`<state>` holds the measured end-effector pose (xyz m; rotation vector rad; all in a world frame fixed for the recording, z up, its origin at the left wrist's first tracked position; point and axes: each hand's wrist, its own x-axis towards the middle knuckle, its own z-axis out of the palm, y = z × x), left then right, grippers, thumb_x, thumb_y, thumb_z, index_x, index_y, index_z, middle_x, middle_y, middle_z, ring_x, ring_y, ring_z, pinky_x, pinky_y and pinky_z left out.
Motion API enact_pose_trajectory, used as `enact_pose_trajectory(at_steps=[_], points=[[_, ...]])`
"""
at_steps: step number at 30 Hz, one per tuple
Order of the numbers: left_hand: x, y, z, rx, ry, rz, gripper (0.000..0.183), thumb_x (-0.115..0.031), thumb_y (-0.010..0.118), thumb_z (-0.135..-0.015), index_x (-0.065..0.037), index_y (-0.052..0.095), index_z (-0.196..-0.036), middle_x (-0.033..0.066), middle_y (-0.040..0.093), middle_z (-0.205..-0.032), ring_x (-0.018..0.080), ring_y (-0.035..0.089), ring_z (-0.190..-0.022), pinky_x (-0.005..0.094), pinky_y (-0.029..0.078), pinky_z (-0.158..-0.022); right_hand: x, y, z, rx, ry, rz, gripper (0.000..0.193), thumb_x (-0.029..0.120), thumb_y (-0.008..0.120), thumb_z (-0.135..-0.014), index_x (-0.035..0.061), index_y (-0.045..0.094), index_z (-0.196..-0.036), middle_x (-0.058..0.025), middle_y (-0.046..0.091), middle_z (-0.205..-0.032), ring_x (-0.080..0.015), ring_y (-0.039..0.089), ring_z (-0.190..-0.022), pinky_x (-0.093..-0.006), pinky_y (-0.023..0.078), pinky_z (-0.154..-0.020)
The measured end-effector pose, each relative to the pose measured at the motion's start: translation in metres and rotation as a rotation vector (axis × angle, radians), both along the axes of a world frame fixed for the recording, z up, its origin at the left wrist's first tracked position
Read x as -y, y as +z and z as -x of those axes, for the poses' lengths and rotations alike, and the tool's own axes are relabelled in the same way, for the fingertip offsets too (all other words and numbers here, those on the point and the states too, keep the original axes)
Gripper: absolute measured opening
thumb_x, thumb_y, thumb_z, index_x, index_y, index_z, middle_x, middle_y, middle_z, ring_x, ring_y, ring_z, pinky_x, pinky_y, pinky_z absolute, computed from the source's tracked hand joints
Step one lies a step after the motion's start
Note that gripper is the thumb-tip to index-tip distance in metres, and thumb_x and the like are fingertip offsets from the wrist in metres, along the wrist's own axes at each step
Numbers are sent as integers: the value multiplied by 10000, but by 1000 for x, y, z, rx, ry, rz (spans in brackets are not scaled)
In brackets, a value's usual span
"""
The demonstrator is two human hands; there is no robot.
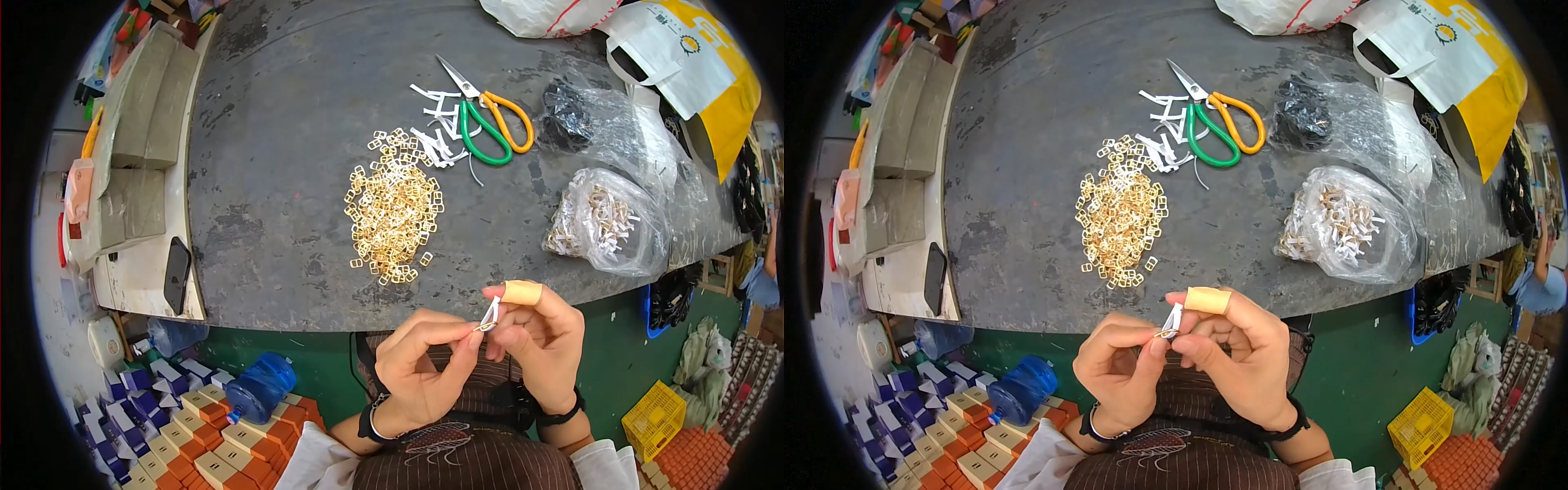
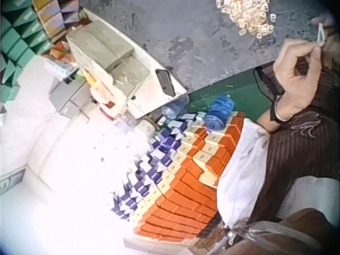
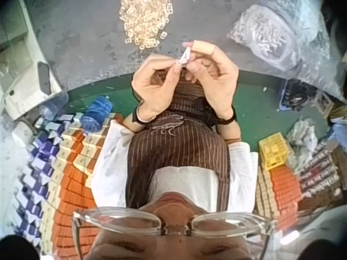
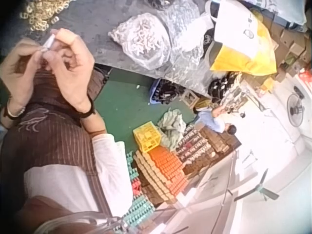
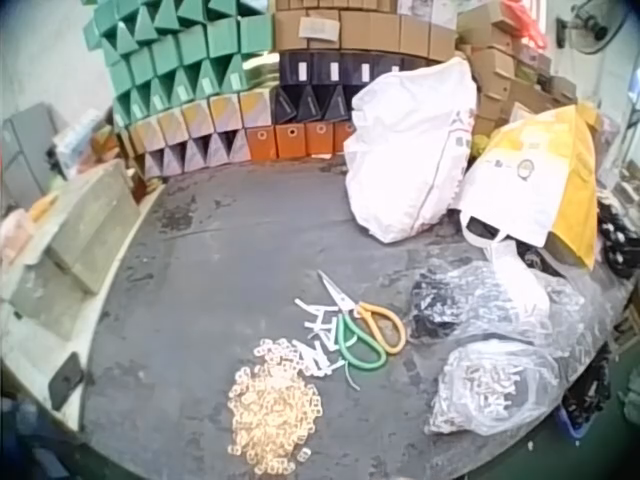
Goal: Assembling small metal buckle components for footwear by sliding a metal pin and bar together.
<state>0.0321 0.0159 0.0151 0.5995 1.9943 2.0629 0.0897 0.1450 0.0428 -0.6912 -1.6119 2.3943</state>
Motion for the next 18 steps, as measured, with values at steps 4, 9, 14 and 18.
enact_pose_trajectory(at_steps=[4,9,14,18], points=[[-3,4,0,97,-29,51,103,58,658,-772,31,625,-865,105,627,-806,139,568,-714,240,444,-635,-4,-2,-2,31,-24,-71,206,-33,645,-826,-80,611,-1025,-79,600,-876,-81,588,-663,-183,475,-570],[-5,-3,4,42,-75,62,108,68,674,-756,31,617,-840,99,616,-805,128,566,-705,234,454,-625,-4,-2,-1,41,-37,-66,168,-41,642,-824,-79,620,-986,-86,607,-874,-82,585,-643,-184,471,-561],[-6,-3,6,116,-72,42,103,39,710,-757,31,632,-824,97,628,-774,116,589,-640,221,464,-585,-8,-2,-3,38,-26,-51,136,-40,647,-820,-78,628,-949,-91,610,-881,-82,588,-635,-180,466,-557],[-8,-3,6,115,-110,76,97,47,710,-751,27,633,-807,89,620,-751,107,587,-638,217,453,-579,-14,-2,-4,118,-3,-73,112,-33,656,-814,-70,637,-918,-84,611,-872,-82,594,-636,-179,466,-550]])
